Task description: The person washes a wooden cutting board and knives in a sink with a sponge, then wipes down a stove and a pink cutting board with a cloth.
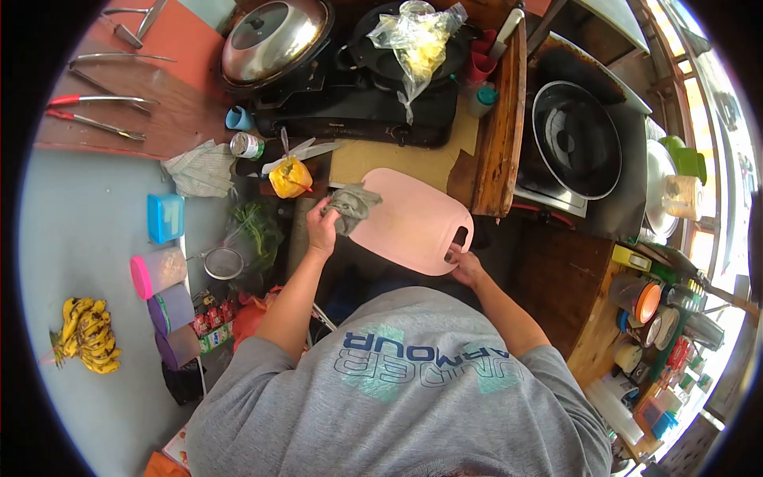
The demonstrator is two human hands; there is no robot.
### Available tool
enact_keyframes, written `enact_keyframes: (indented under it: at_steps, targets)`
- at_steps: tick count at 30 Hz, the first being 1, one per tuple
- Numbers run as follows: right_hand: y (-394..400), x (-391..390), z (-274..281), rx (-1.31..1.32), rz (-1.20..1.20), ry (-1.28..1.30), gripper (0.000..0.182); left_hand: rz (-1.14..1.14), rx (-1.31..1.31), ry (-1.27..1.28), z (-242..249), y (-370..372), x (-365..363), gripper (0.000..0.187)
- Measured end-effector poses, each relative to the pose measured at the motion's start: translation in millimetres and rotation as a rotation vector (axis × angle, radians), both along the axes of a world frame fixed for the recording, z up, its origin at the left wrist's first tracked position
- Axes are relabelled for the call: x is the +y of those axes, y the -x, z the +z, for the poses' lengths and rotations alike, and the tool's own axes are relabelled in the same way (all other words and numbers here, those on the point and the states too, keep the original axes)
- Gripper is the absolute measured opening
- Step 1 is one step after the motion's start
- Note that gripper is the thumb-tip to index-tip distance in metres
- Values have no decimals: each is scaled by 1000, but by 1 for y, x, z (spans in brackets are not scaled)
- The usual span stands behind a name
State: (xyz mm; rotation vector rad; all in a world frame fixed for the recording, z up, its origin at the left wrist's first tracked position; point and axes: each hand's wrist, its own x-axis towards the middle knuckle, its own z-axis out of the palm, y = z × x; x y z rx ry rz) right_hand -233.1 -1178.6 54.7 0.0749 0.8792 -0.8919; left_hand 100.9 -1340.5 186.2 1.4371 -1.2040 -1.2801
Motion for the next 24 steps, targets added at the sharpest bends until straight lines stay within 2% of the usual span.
enact_keyframes:
  at_steps: [4, 7, 17, 19, 21, 24]
  targets:
    - [0, 8, 17, 15, 16, 8, 71, 107, 164, 35, 13, 2, -15, 28]
    - [-5, 8, 30, 16, -18, 44, 63, 135, 218, 94, 29, -4, -30, 31]
    - [0, -16, 153, 172, -18, 139, 50, 172, 485, 166, 127, -32, -78, 36]
    - [6, -19, 186, 202, -28, 163, 46, 200, 682, 79, 133, -39, -84, 36]
    - [14, -20, 223, 232, -52, 226, 44, 169, 713, 73, 113, -51, -91, 37]
    - [33, -10, 258, 214, -132, 286, 49, 278, 761, -33, 85, -49, -91, 31]
